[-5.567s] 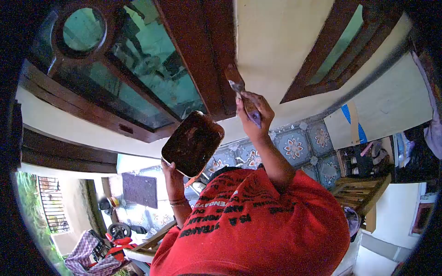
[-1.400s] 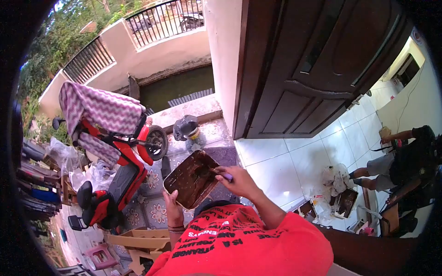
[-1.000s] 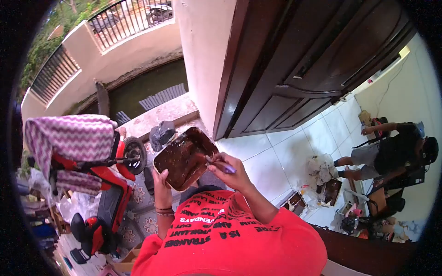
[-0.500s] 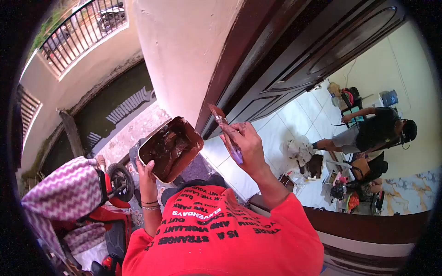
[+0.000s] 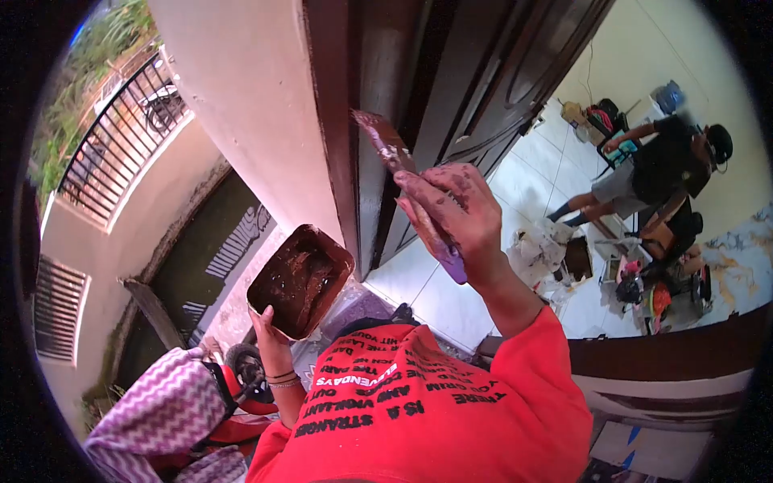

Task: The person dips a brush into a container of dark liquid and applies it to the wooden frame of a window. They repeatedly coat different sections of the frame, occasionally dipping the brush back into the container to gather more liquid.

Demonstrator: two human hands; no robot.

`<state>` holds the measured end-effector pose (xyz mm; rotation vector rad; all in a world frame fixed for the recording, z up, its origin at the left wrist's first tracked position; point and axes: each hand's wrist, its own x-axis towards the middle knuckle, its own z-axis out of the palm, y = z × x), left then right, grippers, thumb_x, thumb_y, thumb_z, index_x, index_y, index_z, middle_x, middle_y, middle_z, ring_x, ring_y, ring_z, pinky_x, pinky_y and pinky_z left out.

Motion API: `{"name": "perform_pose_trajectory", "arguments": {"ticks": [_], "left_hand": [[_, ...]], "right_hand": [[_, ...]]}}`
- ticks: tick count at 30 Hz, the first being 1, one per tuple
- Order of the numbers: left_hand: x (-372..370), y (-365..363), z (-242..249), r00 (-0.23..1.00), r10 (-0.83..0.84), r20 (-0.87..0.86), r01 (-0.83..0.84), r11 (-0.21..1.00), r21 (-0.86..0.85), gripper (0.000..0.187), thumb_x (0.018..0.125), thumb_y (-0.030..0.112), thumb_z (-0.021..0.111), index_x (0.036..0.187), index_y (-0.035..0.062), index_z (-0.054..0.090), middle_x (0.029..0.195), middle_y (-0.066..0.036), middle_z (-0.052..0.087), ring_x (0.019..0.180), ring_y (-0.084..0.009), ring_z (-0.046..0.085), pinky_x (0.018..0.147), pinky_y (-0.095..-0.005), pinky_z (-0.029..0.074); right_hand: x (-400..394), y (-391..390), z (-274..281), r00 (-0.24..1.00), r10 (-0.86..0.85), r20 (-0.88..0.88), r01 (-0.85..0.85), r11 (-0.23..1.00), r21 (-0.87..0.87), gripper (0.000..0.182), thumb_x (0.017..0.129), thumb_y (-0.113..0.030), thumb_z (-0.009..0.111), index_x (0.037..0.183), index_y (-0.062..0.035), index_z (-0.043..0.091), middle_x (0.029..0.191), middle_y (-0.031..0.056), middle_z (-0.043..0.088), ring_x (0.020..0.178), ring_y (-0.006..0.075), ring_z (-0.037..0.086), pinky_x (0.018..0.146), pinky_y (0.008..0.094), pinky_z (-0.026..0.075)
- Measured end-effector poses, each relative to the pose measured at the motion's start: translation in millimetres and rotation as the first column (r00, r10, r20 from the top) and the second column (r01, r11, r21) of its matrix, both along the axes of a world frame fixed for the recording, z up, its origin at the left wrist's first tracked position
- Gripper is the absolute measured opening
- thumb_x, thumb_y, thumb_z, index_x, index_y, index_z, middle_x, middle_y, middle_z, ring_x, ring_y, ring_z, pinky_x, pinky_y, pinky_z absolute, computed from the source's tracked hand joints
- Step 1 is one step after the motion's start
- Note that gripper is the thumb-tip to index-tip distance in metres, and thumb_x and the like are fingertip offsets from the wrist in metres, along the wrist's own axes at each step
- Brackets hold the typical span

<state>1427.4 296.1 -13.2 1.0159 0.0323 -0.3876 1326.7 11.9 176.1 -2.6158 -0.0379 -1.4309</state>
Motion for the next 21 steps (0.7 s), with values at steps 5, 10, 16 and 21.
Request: {"name": "perform_pose_trajectory", "arguments": {"ticks": [5, 10, 16, 21], "left_hand": [[0, 4, 1, 1.0, -0.02, -0.003, 0.02, 1.0, 0.022, 0.055, 0.085, 0.013, 0.055, 0.136, 0.0088, 0.034, 0.124, -0.005, 0.051, 0.113, -0.016, 0.052, 0.091, -0.0257, 0.042], [-7, 15, 4, 1.0, -0.029, -0.004, 0.03, 1.0, 0.004, 0.053, 0.086, 0.014, 0.054, 0.135, 0.0085, 0.035, 0.124, -0.005, 0.051, 0.112, -0.0151, 0.052, 0.089, -0.0249, 0.043], [-12, 34, 9, 1.0, -0.007, -0.009, 0.008, 0.999, 0.035, 0.051, 0.086, 0.015, 0.054, 0.133, 0.007, 0.035, 0.126, -0.007, 0.049, 0.116, -0.0178, 0.05, 0.097, -0.03, 0.041], [-17, 49, 0, 1.0, 0.027, -0.011, -0.028, 0.999, -0.028, 0.051, 0.086, 0.015, 0.055, 0.133, 0.0073, 0.035, 0.126, -0.006, 0.049, 0.116, -0.0178, 0.05, 0.097, -0.0294, 0.041]], "right_hand": [[0, 2, -51, 0.964, 0.074, -0.254, -0.07, 0.997, 0.022, 0.032, 0.069, -0.006, 0.075, 0.101, -0.0084, 0.069, 0.081, 0.0071, 0.06, 0.076, 0.0224, 0.06, 0.062, 0.0314, 0.051], [1, 9, -50, 0.907, 0.105, -0.408, -0.101, 0.994, 0.031, 0.03, 0.071, -0.008, 0.074, 0.101, -0.0089, 0.069, 0.08, 0.0062, 0.059, 0.076, 0.021, 0.06, 0.062, 0.0306, 0.051], [14, 14, 9, 0.995, -0.016, 0.093, 0.023, 0.997, -0.076, 0.037, 0.067, 0.0, 0.075, 0.102, -0.0079, 0.069, 0.083, 0.0067, 0.061, 0.074, 0.0217, 0.058, 0.062, 0.0314, 0.05], [9, 27, -53, 0.997, -0.009, -0.081, 0.011, 1.0, 0.028, 0.034, 0.072, -0.003, 0.073, 0.105, -0.0054, 0.067, 0.084, 0.0091, 0.061, 0.076, 0.0237, 0.059, 0.064, 0.0325, 0.05]]}}
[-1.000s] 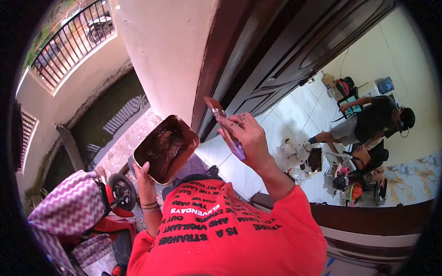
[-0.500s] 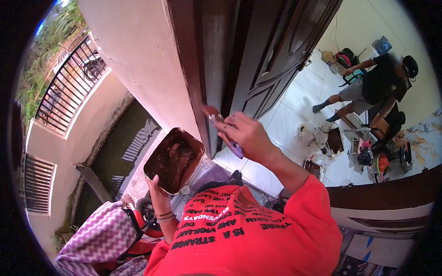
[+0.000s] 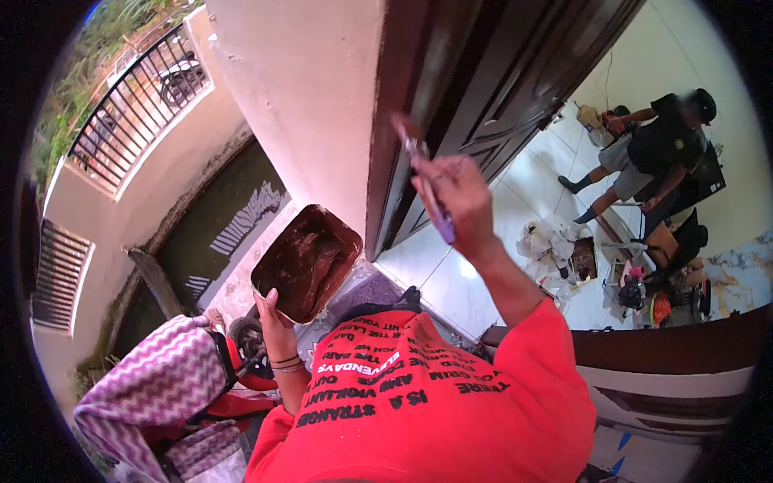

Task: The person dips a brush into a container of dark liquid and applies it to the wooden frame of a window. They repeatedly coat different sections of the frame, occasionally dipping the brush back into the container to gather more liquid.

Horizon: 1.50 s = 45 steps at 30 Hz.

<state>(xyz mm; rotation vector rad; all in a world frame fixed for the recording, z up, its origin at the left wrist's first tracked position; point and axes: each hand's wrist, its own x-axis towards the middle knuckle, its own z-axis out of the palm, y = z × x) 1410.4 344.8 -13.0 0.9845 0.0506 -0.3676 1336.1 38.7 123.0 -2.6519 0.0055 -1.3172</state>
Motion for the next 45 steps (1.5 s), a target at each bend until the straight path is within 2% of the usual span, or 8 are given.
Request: {"name": "perform_pose_trajectory", "arguments": {"ticks": [5, 14, 25, 31, 34, 37, 39, 45], "left_hand": [[-4, 12, -13, 1.0, -0.002, 0.008, 0.002, 1.0, 0.026, 0.053, 0.088, 0.018, 0.052, 0.137, 0.0072, 0.033, 0.131, -0.009, 0.047, 0.121, -0.0204, 0.048, 0.101, -0.0327, 0.039], [3, 11, -8, 0.998, -0.046, -0.042, 0.046, 0.999, 0.001, 0.054, 0.086, 0.017, 0.056, 0.134, 0.0085, 0.033, 0.127, -0.006, 0.048, 0.117, -0.0171, 0.049, 0.097, -0.029, 0.041], [3, 13, -15, 0.999, -0.009, -0.033, 0.01, 0.999, 0.054, 0.056, 0.086, 0.023, 0.055, 0.137, 0.0089, 0.034, 0.131, -0.008, 0.047, 0.12, -0.0206, 0.048, 0.101, -0.0322, 0.04], [8, 13, -13, 0.995, 0.001, -0.101, 0.014, 0.988, 0.152, 0.051, 0.087, 0.024, 0.055, 0.133, 0.011, 0.04, 0.115, -0.001, 0.055, 0.097, -0.0096, 0.057, 0.076, -0.0222, 0.047], [8, 10, -15, 0.994, 0.018, -0.107, -0.003, 0.991, 0.137, 0.048, 0.086, 0.025, 0.055, 0.131, 0.0129, 0.043, 0.098, 0.005, 0.056, 0.071, -0.0014, 0.049, 0.054, -0.0159, 0.035], [7, 10, -17, 0.989, 0.095, -0.112, -0.084, 0.992, 0.098, 0.047, 0.087, 0.025, 0.055, 0.13, 0.0128, 0.043, 0.098, 0.005, 0.055, 0.07, -0.001, 0.049, 0.054, -0.0161, 0.035], [7, 20, -10, 0.984, -0.012, -0.176, 0.029, 0.996, 0.09, 0.065, 0.085, 0.017, 0.058, 0.141, 0.0086, 0.027, 0.13, -0.007, 0.046, 0.118, -0.0195, 0.049, 0.097, -0.0313, 0.04], [15, 21, -28, 0.993, -0.028, -0.116, 0.032, 0.999, 0.036, 0.064, 0.085, 0.017, 0.058, 0.141, 0.0081, 0.026, 0.131, -0.008, 0.046, 0.118, -0.0199, 0.048, 0.098, -0.0321, 0.04]], "right_hand": [[-4, -1, -58, 0.92, 0.11, -0.377, -0.082, 0.992, 0.092, 0.029, 0.078, -0.012, 0.07, 0.106, -0.0077, 0.067, 0.084, 0.0094, 0.061, 0.081, 0.0257, 0.06, 0.068, 0.0357, 0.05], [5, -6, 35, 0.963, -0.074, 0.26, 0.13, 0.97, -0.206, 0.033, 0.071, -0.003, 0.074, 0.103, -0.0098, 0.069, 0.083, 0.0084, 0.06, 0.076, 0.0225, 0.06, 0.065, 0.0317, 0.051], [2, -1, -87, 0.967, 0.018, -0.254, -0.019, 1.0, -0.003, 0.028, 0.075, -0.005, 0.071, 0.102, -0.0087, 0.068, 0.084, 0.0092, 0.06, 0.075, 0.0224, 0.061, 0.065, 0.0311, 0.052], [7, -1, 11, 0.966, -0.087, 0.244, 0.145, 0.962, -0.231, 0.037, 0.071, 0.003, 0.072, 0.107, -0.0068, 0.066, 0.084, 0.0099, 0.059, 0.079, 0.0253, 0.059, 0.066, 0.0337, 0.05], [7, -2, -37, 0.984, -0.123, 0.128, 0.136, 0.986, -0.095, 0.035, 0.072, 0.001, 0.071, 0.105, -0.0074, 0.066, 0.083, 0.0101, 0.059, 0.077, 0.0253, 0.059, 0.065, 0.0339, 0.05], [-4, 6, -114, 0.981, -0.073, -0.182, 0.078, 0.997, 0.019, 0.029, 0.076, -0.005, 0.069, 0.105, -0.0086, 0.066, 0.082, 0.0106, 0.06, 0.076, 0.0243, 0.061, 0.062, 0.0325, 0.051], [-6, 8, -142, 0.96, 0.037, -0.279, -0.026, 0.999, 0.044, 0.027, 0.076, -0.006, 0.069, 0.103, -0.007, 0.066, 0.084, 0.0106, 0.061, 0.077, 0.0247, 0.061, 0.063, 0.0332, 0.052], [11, 1, -29, 0.999, -0.05, 0.011, 0.05, 0.999, 0.006, 0.032, 0.074, -0.001, 0.07, 0.105, -0.0063, 0.066, 0.084, 0.0093, 0.061, 0.077, 0.0247, 0.059, 0.068, 0.0318, 0.05]]}}
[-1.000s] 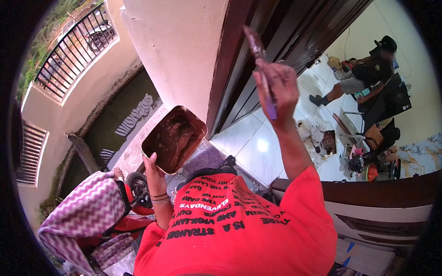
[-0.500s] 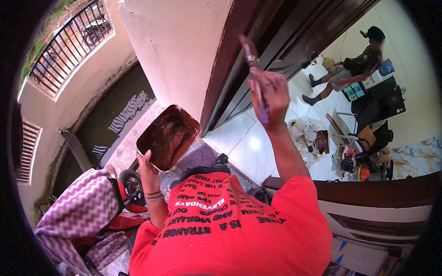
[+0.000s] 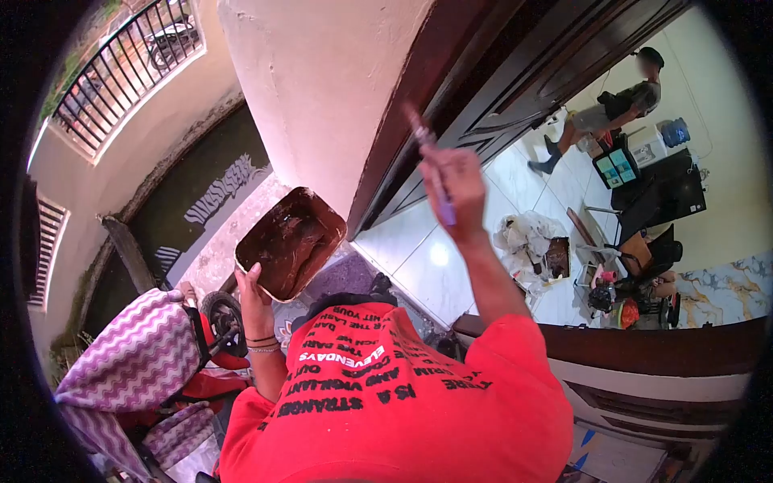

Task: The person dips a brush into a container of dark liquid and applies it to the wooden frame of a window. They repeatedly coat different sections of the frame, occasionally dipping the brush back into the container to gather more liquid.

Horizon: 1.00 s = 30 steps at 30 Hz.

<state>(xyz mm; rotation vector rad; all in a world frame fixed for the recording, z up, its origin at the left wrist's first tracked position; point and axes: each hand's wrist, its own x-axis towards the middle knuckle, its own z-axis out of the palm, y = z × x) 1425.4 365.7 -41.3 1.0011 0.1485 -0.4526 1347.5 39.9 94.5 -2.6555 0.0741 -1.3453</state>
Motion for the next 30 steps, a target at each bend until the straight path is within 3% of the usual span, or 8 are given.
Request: {"name": "perform_pose_trajectory", "arguments": {"ticks": [4, 11, 14, 18, 20, 22, 26, 30], "left_hand": [[4, -6, 11, 0.999, -0.029, -0.015, 0.029, 1.0, 0.011, 0.062, 0.086, 0.016, 0.058, 0.139, 0.008, 0.027, 0.13, -0.008, 0.047, 0.118, -0.02, 0.049, 0.099, -0.0325, 0.04], [9, -11, 0, 1.0, -0.019, 0.011, 0.019, 0.999, -0.035, 0.061, 0.086, 0.018, 0.058, 0.139, 0.0112, 0.029, 0.127, -0.006, 0.048, 0.115, -0.0183, 0.051, 0.093, -0.0308, 0.045], [12, -12, 0, 0.999, -0.048, -0.015, 0.048, 0.999, -0.022, 0.064, 0.086, 0.018, 0.058, 0.141, 0.0117, 0.026, 0.129, -0.006, 0.047, 0.117, -0.0184, 0.05, 0.093, -0.031, 0.045], [13, -12, 1, 0.999, -0.05, 0.006, 0.05, 0.998, -0.025, 0.068, 0.085, 0.02, 0.059, 0.143, 0.0111, 0.024, 0.131, -0.007, 0.045, 0.118, -0.0192, 0.049, 0.094, -0.0323, 0.044], [13, -13, 1, 0.999, -0.042, 0.007, 0.042, 0.998, -0.042, 0.069, 0.085, 0.02, 0.059, 0.143, 0.011, 0.023, 0.131, -0.008, 0.045, 0.118, -0.0195, 0.048, 0.095, -0.0327, 0.043], [13, -14, 0, 0.999, -0.034, 0.007, 0.034, 0.998, -0.046, 0.069, 0.084, 0.021, 0.059, 0.142, 0.0107, 0.024, 0.131, -0.008, 0.044, 0.119, -0.0202, 0.047, 0.095, -0.0337, 0.042], [10, -10, -12, 1.0, -0.013, -0.016, 0.012, 0.999, -0.045, 0.068, 0.084, 0.02, 0.06, 0.142, 0.01, 0.025, 0.131, -0.008, 0.044, 0.119, -0.0199, 0.047, 0.096, -0.0335, 0.042], [1, -5, -10, 0.999, 0.003, -0.042, -0.004, 1.0, -0.023, 0.066, 0.084, 0.018, 0.06, 0.14, 0.0093, 0.027, 0.13, -0.008, 0.045, 0.119, -0.0195, 0.046, 0.099, -0.0317, 0.039]], "right_hand": [[-1, -1, 81, 0.972, -0.074, 0.223, 0.135, 0.953, -0.271, 0.031, 0.073, 0.003, 0.07, 0.103, -0.0043, 0.065, 0.084, 0.0093, 0.061, 0.076, 0.0244, 0.058, 0.067, 0.0343, 0.049], [0, 27, -1, 0.945, 0.093, -0.314, -0.085, 0.996, 0.039, 0.018, 0.075, -0.006, 0.07, 0.092, -0.0032, 0.067, 0.082, 0.0113, 0.064, 0.074, 0.0281, 0.06, 0.065, 0.035, 0.05], [10, 24, 7, 0.939, -0.01, -0.344, 0.02, 0.999, 0.025, 0.018, 0.076, -0.007, 0.069, 0.094, -0.0047, 0.067, 0.083, 0.0113, 0.064, 0.074, 0.0278, 0.06, 0.065, 0.0355, 0.05], [12, 10, 101, 0.994, -0.067, 0.087, 0.085, 0.972, -0.22, 0.014, 0.077, -0.005, 0.069, 0.09, -0.0027, 0.067, 0.087, 0.0086, 0.066, 0.075, 0.0249, 0.061, 0.065, 0.0342, 0.049], [9, 19, 129, 0.953, -0.121, 0.277, 0.167, 0.974, -0.151, 0.012, 0.078, -0.003, 0.067, 0.09, -0.0013, 0.066, 0.086, 0.008, 0.067, 0.077, 0.0236, 0.061, 0.066, 0.0329, 0.05], [10, 20, 129, 0.964, -0.061, 0.26, 0.108, 0.98, -0.169, 0.01, 0.078, -0.003, 0.067, 0.088, -0.0015, 0.066, 0.085, 0.0084, 0.066, 0.075, 0.0232, 0.061, 0.064, 0.0334, 0.05], [13, 34, 59, 0.992, 0.042, -0.118, -0.056, 0.99, -0.125, 0.01, 0.077, -0.007, 0.07, 0.086, -0.0049, 0.067, 0.085, 0.0078, 0.067, 0.07, 0.024, 0.059, 0.06, 0.0346, 0.048], [8, 85, -22, 0.848, 0.385, -0.364, -0.263, 0.902, 0.341, 0.013, 0.077, -0.012, 0.07, 0.088, -0.0063, 0.066, 0.082, 0.0084, 0.065, 0.071, 0.0252, 0.06, 0.062, 0.0352, 0.048]]}}
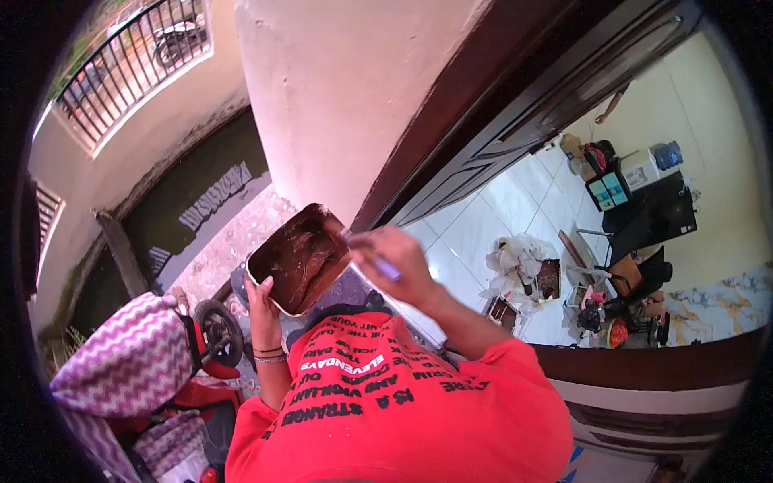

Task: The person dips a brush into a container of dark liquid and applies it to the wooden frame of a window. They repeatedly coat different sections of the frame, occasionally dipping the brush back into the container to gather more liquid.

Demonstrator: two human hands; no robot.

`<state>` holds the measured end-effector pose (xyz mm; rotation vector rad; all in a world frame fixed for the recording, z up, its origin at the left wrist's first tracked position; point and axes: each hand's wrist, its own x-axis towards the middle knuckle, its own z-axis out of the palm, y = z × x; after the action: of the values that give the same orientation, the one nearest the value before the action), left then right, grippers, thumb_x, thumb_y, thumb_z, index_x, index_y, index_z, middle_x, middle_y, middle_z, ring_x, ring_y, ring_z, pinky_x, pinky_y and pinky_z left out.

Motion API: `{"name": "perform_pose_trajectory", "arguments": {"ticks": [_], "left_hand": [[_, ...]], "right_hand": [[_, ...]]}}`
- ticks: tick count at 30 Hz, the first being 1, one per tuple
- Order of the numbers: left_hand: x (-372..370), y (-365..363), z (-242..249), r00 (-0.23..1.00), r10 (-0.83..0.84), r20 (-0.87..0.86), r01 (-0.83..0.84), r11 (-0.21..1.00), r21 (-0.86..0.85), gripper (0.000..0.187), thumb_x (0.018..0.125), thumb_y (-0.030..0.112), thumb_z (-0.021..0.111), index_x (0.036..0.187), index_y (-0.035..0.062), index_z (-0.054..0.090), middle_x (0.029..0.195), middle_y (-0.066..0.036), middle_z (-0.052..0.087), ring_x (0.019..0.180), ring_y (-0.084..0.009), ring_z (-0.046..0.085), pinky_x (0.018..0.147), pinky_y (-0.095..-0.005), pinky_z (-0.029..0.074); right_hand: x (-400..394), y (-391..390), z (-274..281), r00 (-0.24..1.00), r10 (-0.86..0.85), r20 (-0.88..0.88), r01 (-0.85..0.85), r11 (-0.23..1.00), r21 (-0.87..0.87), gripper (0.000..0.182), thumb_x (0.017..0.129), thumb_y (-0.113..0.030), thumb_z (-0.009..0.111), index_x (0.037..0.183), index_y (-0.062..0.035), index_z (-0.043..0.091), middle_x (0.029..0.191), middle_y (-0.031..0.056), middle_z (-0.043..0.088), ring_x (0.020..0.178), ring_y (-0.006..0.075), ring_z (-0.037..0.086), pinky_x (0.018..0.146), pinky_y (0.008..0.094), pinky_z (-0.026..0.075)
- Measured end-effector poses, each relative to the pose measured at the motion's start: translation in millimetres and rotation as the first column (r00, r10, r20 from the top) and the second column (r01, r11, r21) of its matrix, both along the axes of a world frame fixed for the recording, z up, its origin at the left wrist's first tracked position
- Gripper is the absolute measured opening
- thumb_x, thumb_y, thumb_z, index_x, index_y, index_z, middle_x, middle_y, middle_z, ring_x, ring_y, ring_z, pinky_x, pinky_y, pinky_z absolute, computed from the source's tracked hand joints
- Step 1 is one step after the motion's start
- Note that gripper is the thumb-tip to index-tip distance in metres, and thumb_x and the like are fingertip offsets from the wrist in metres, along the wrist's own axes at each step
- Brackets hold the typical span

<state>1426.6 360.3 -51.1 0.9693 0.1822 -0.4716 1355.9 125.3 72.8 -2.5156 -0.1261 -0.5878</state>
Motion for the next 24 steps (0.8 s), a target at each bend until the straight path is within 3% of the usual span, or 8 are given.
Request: {"name": "perform_pose_trajectory", "arguments": {"ticks": [2, 4, 6, 10, 12, 17, 21, 24], "left_hand": [[-5, 3, 4, 0.997, 0.015, 0.071, -0.014, 1.0, -0.015, 0.065, 0.085, 0.018, 0.059, 0.14, 0.0088, 0.027, 0.131, -0.008, 0.044, 0.12, -0.0196, 0.045, 0.101, -0.032, 0.037], [-13, 7, 7, 0.997, 0.049, 0.067, -0.049, 0.999, -0.003, 0.065, 0.085, 0.017, 0.059, 0.14, 0.0077, 0.026, 0.131, -0.008, 0.044, 0.121, -0.0199, 0.045, 0.103, -0.0325, 0.035], [-22, 11, 13, 0.992, 0.101, 0.079, -0.099, 0.995, -0.023, 0.066, 0.084, 0.017, 0.059, 0.14, 0.0072, 0.026, 0.131, -0.009, 0.044, 0.121, -0.0203, 0.045, 0.103, -0.0329, 0.034], [-37, 17, 11, 0.97, 0.201, 0.138, -0.199, 0.98, -0.028, 0.068, 0.083, 0.016, 0.06, 0.141, 0.0066, 0.025, 0.131, -0.009, 0.044, 0.122, -0.0207, 0.043, 0.104, -0.0336, 0.034], [-48, 12, 14, 0.951, 0.29, 0.111, -0.294, 0.956, 0.021, 0.07, 0.083, 0.013, 0.061, 0.142, 0.0071, 0.024, 0.132, -0.009, 0.043, 0.123, -0.0207, 0.042, 0.105, -0.0339, 0.033], [-69, 2, 13, 0.876, 0.458, 0.151, -0.463, 0.886, 0.004, 0.073, 0.083, 0.008, 0.062, 0.143, 0.007, 0.021, 0.133, -0.01, 0.04, 0.123, -0.02, 0.041, 0.106, -0.0332, 0.032], [-96, -29, 17, 0.803, 0.562, 0.197, -0.576, 0.817, 0.019, 0.071, 0.082, 0.007, 0.062, 0.141, 0.0044, 0.021, 0.131, -0.01, 0.042, 0.122, -0.0203, 0.042, 0.105, -0.0332, 0.033], [-115, -54, 12, 0.745, 0.638, 0.195, -0.653, 0.757, 0.019, 0.072, 0.082, 0.009, 0.063, 0.141, 0.0039, 0.022, 0.13, -0.01, 0.042, 0.122, -0.0207, 0.041, 0.105, -0.0332, 0.033]], "right_hand": [[0, 24, -29, 0.994, 0.098, -0.051, -0.09, 0.986, 0.144, 0.016, 0.078, -0.016, 0.07, 0.09, -0.0063, 0.066, 0.079, 0.0087, 0.063, 0.071, 0.0266, 0.06, 0.064, 0.0358, 0.049], [0, 33, -44, 0.979, 0.121, -0.166, -0.09, 0.979, 0.184, 0.019, 0.078, -0.019, 0.07, 0.092, -0.0071, 0.066, 0.078, 0.0091, 0.063, 0.073, 0.0283, 0.06, 0.066, 0.0369, 0.049], [2, 36, -47, 0.95, 0.097, -0.298, -0.049, 0.985, 0.163, 0.022, 0.076, -0.02, 0.072, 0.093, -0.0063, 0.068, 0.088, 0.0059, 0.068, 0.074, 0.0267, 0.062, 0.069, 0.0352, 0.05], [14, 34, -56, 0.94, 0.286, -0.185, -0.225, 0.929, 0.293, 0.022, 0.077, -0.018, 0.072, 0.096, -0.0071, 0.067, 0.087, 0.0105, 0.067, 0.079, 0.0288, 0.063, 0.071, 0.0366, 0.05], [17, 30, -49, 0.917, 0.343, -0.202, -0.285, 0.92, 0.267, 0.022, 0.077, -0.015, 0.072, 0.097, -0.007, 0.067, 0.085, 0.0102, 0.068, 0.079, 0.0287, 0.062, 0.072, 0.036, 0.05], [11, 12, -57, 0.741, 0.634, -0.22, -0.543, 0.759, 0.359, 0.03, 0.073, -0.005, 0.07, 0.103, -0.0091, 0.068, 0.102, 0.0124, 0.063, 0.089, 0.0282, 0.06, 0.071, 0.0356, 0.05], [6, -25, -61, 0.69, 0.703, -0.173, -0.642, 0.704, 0.304, 0.033, 0.071, -0.002, 0.07, 0.104, -0.0093, 0.068, 0.105, 0.012, 0.062, 0.093, 0.026, 0.061, 0.067, 0.0313, 0.05], [5, -56, -62, 0.652, 0.698, -0.296, -0.578, 0.71, 0.402, 0.041, 0.069, -0.005, 0.071, 0.11, -0.0094, 0.066, 0.11, 0.0128, 0.06, 0.098, 0.0265, 0.059, 0.07, 0.0313, 0.051]]}}
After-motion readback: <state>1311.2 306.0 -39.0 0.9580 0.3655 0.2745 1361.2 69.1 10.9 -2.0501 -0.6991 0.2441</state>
